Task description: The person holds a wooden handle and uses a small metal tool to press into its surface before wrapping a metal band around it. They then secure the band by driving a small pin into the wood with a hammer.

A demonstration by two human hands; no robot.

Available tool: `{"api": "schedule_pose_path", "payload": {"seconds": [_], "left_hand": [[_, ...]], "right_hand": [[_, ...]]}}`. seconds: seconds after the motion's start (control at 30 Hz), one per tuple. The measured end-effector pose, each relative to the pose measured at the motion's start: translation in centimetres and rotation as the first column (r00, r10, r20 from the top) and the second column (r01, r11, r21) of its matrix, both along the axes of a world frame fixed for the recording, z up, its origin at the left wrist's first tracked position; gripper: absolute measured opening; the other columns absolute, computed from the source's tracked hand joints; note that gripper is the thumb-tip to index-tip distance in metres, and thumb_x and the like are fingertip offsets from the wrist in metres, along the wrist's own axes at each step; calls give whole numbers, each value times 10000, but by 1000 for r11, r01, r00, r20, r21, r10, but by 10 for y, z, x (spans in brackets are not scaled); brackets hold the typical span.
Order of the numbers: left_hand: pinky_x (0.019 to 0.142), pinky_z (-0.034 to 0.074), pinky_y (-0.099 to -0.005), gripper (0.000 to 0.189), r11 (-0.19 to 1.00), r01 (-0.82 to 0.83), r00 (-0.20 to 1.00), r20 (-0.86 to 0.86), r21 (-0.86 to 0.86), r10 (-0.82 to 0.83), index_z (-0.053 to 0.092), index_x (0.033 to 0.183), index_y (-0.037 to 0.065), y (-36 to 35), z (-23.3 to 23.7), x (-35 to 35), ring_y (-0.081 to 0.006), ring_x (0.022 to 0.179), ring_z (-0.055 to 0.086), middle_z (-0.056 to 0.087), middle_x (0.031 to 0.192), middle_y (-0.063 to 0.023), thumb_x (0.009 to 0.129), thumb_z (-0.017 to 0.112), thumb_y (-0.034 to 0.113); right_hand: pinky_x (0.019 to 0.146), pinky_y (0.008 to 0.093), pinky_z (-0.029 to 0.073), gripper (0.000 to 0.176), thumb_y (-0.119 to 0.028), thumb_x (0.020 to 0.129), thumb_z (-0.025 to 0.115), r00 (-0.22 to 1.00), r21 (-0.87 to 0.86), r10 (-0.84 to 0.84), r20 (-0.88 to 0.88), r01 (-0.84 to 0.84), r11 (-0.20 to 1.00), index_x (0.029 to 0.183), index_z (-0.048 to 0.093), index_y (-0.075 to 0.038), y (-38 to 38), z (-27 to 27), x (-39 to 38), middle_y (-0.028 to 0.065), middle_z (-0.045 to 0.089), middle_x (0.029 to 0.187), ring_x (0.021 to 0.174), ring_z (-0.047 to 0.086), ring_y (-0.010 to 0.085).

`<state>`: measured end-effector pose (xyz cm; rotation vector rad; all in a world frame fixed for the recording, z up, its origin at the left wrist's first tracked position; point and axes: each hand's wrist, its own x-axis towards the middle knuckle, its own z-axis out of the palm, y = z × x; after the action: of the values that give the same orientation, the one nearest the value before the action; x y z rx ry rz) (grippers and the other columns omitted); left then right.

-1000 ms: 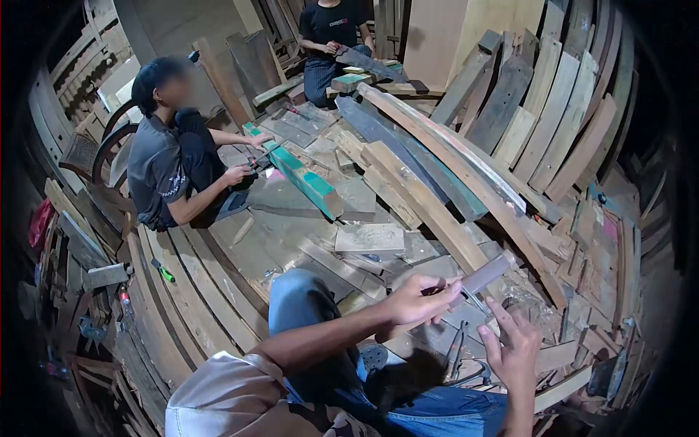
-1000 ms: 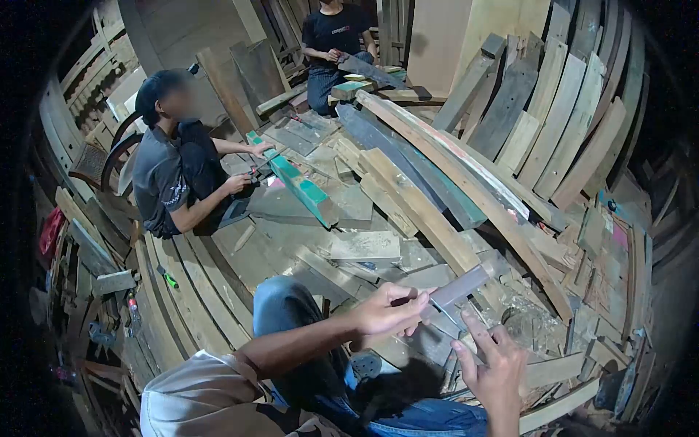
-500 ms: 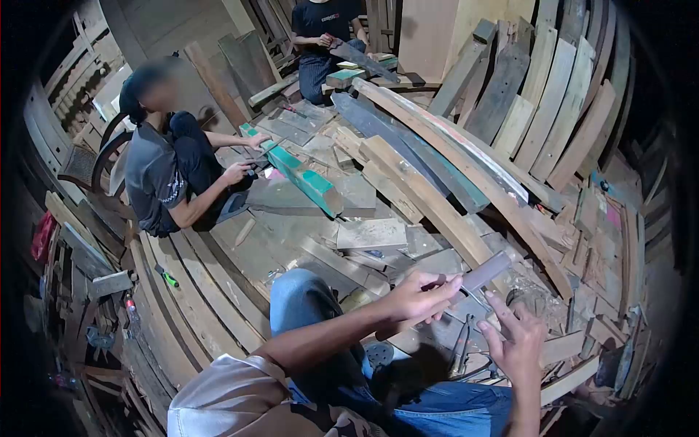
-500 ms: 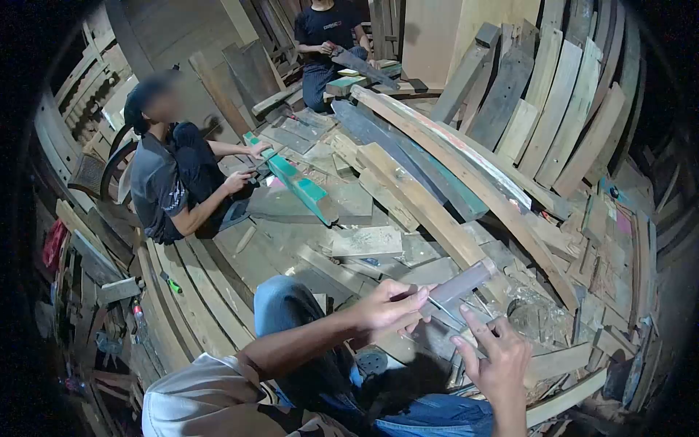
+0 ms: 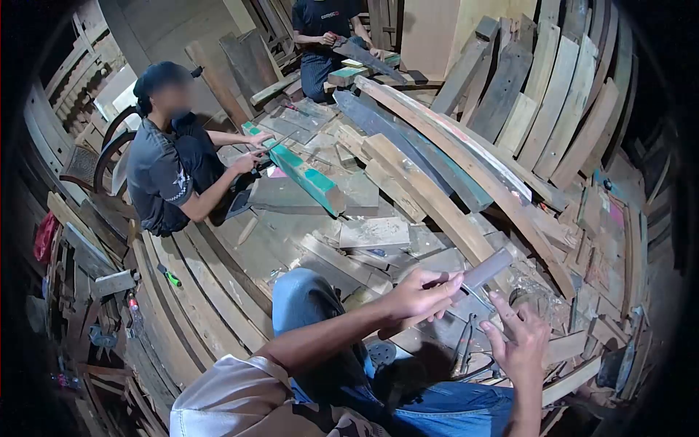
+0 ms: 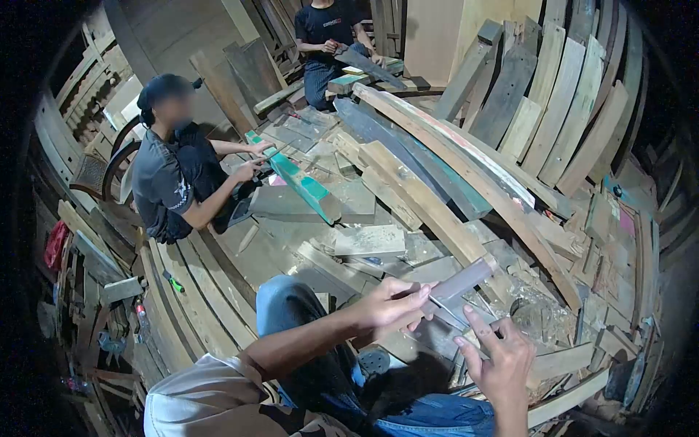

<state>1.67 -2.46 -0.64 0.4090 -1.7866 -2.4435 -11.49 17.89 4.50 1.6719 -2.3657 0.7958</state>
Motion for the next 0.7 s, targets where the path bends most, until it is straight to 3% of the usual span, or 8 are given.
{"api": "schedule_pose_path", "payload": {"seconds": [0.4, 0.7], "left_hand": [[539, 458, -221, 487, 1000, 17, 1000, 5, -1, -17, 517, 1421, 46, -1, -6, -2, -52, 629, 551, 602, 841, -8, 1032, 553, 336], [536, 460, -231, 504, 1000, 8, 999, -37, 11, -7, 500, 1421, 2, 0, -8, -2, -63, 615, 555, 635, 845, -33, 1018, 589, 292]], "right_hand": [[505, 380, 424, 500, -269, 735, 829, 1000, 3, -1, -1, 1, 1000, 1218, 720, -199, 2, -1, -3, 81, 526, 679, 522, 523, 244], [500, 383, 428, 495, -276, 729, 836, 1000, 4, -4, -8, 4, 1000, 1207, 727, -204, 4, -4, -2, 82, 534, 693, 520, 535, 245]]}}
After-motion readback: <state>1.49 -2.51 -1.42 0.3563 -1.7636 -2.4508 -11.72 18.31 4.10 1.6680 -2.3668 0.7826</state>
